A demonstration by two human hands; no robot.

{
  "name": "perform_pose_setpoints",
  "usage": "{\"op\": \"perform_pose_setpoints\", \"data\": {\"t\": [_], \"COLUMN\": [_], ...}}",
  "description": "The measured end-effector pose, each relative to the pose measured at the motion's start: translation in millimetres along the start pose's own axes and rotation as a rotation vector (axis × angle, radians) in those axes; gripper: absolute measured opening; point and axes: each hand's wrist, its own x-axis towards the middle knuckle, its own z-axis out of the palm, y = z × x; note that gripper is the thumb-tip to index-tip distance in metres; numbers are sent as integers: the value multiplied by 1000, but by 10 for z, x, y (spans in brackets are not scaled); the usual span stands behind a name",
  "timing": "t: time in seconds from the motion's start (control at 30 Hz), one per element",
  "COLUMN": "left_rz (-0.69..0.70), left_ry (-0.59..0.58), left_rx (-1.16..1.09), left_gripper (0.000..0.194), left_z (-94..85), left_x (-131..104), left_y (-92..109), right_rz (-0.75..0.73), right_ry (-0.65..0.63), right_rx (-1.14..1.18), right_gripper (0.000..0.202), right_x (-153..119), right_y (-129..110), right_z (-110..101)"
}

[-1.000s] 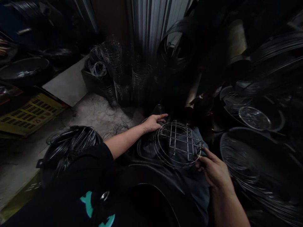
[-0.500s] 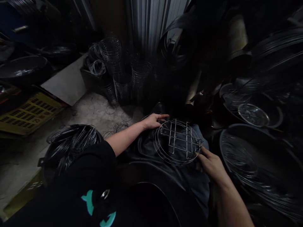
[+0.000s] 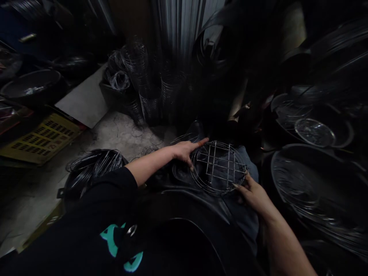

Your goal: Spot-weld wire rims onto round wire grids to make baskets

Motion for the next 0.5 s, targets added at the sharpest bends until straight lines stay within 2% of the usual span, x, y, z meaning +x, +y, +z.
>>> {"op": "perform_pose_setpoints", "data": {"t": [0.1,0.2,0.27,0.33,0.43,0.5], "left_rz": [51,101,77,38,22,0], "left_ry": [-42,-135,-162,-153,-36,185], "left_rx": [-86,-271,-369,-391,-383,-476], "left_gripper": [128,127,123,118,108,103], "left_z": [-36,-108,-158,-224,-392,-560], "left_x": [10,39,78,128,191,202], "left_y": [-4,3,20,47,98,135], "right_rz": [7,23,-4,-31,-19,-2], "right_ry": [25,95,160,167,112,96], "right_rx": [67,92,110,121,51,5], "right_gripper": [88,89,92,94,98,98], "right_x": [-10,-100,-173,-227,-251,-242], "right_y": [-6,16,50,91,133,131], "right_z": [26,111,203,282,254,95]}}
